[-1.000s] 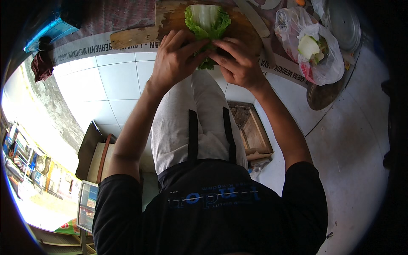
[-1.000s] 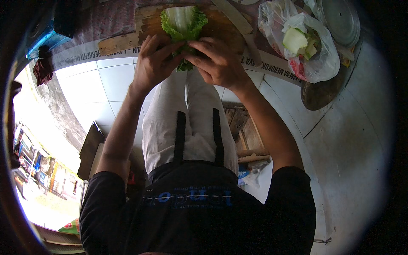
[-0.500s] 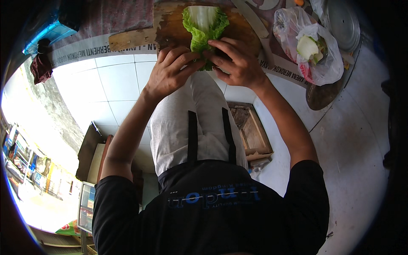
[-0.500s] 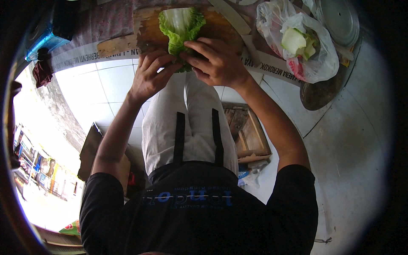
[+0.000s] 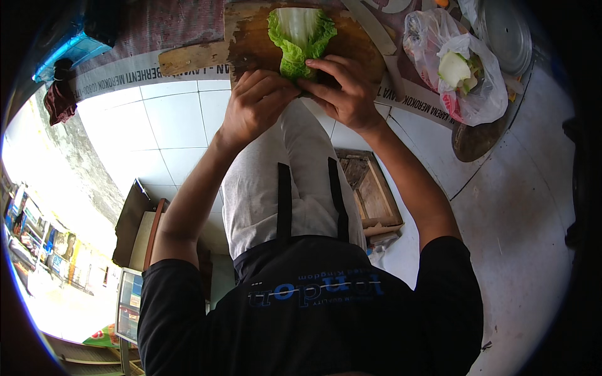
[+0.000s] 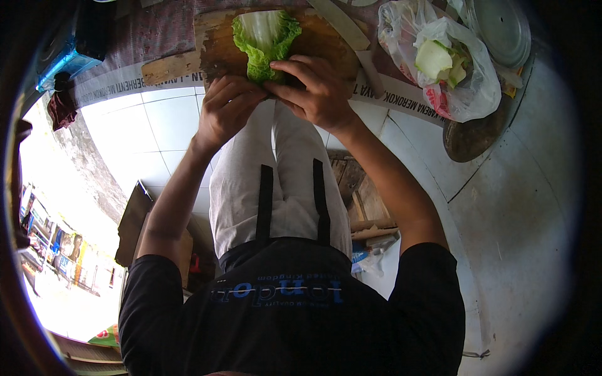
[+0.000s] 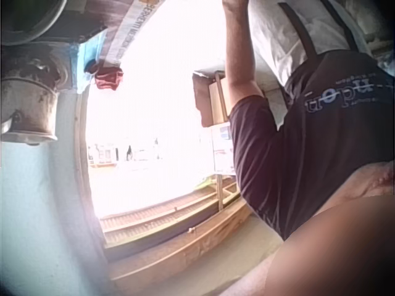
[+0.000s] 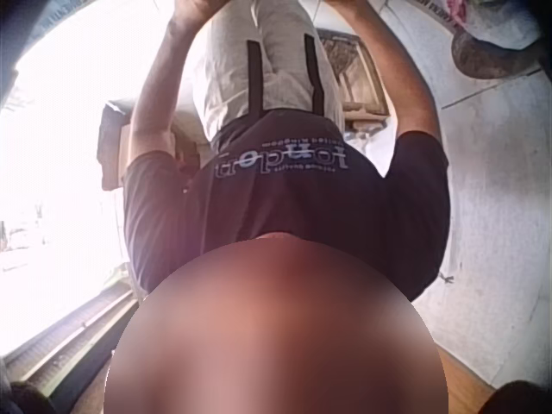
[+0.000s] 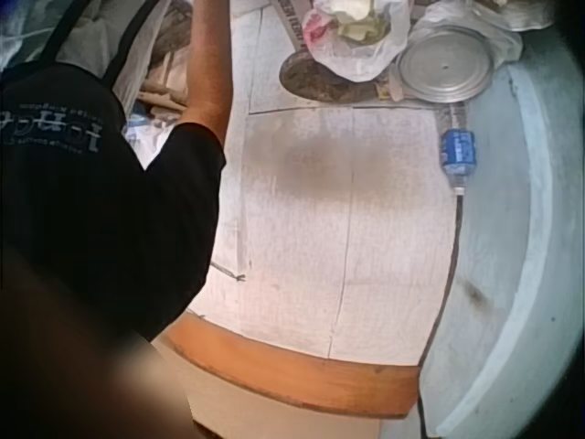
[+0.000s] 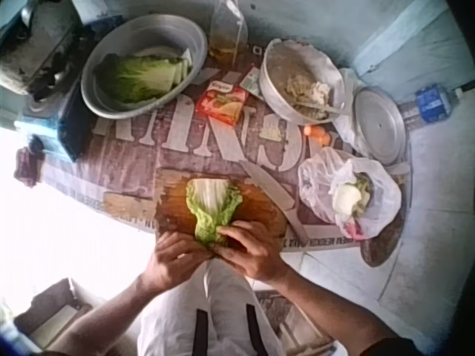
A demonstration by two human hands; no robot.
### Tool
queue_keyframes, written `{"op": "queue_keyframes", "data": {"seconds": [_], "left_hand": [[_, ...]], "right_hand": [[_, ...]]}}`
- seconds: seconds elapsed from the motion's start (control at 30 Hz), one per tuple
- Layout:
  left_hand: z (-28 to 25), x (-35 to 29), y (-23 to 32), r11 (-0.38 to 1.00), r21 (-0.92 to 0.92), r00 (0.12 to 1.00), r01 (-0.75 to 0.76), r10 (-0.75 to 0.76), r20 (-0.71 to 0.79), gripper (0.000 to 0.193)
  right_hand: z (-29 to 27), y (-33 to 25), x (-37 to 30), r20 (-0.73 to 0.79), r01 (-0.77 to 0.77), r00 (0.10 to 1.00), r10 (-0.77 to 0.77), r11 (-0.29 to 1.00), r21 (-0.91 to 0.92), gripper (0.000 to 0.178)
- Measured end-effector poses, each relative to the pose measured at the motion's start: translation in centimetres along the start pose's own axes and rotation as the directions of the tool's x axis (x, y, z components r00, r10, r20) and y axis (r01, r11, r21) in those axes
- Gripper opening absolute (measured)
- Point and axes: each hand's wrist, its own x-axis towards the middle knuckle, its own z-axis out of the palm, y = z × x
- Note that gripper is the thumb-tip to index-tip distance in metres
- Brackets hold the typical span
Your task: The person assembles food by placing a mixture onto lettuce leaves, folding them, and placing them into a steamer. The person repeats this process multiple times, handling lettuce, a spoon, and a steamer.
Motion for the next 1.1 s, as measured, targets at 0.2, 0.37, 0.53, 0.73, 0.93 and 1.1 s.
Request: {"op": "queue_keyframes", "data": {"seconds": [0.2,0.37,0.53,0.73,0.93,1.1], "left_hand": [[0.1,0.6,0.9,0.975,-0.092,0.978,0.202,-0.206,-0.039,0.018],[-0.1,0.7,0.4,0.972,-0.124,0.978,0.202,-0.206,-0.025,0.022],[-0.7,0.9,0.0,0.999,0.034,1.0,0.001,-0.002,0.019,0.026],[-0.3,0.7,-0.4,0.984,0.132,0.992,-0.12,0.123,-0.013,0.028],[0.3,0.3,-1.4,0.972,0.135,0.981,-0.193,0.196,-0.011,0.024],[0.0,0.4,-1.9,0.96,0.147,0.971,-0.24,0.24,0.015,0.023]], "right_hand": [[0.6,-0.7,0.4,-0.08,-0.103,0.991,0.111,0.99,0.092,0.028],[0.7,-0.9,0.6,-0.098,-0.195,0.971,0.217,0.962,0.193,0.025],[0.7,-0.8,0.9,-0.124,-0.173,0.972,0.201,0.963,0.205,0.03],[0.7,-0.8,1.1,-0.177,-0.252,0.936,0.304,0.932,0.262,0.028],[1.1,-0.6,0.9,-0.166,-0.183,0.962,0.216,0.964,0.193,0.028],[1.4,-0.7,0.8,-0.169,-0.246,0.943,0.285,0.945,0.217,0.025]]}}
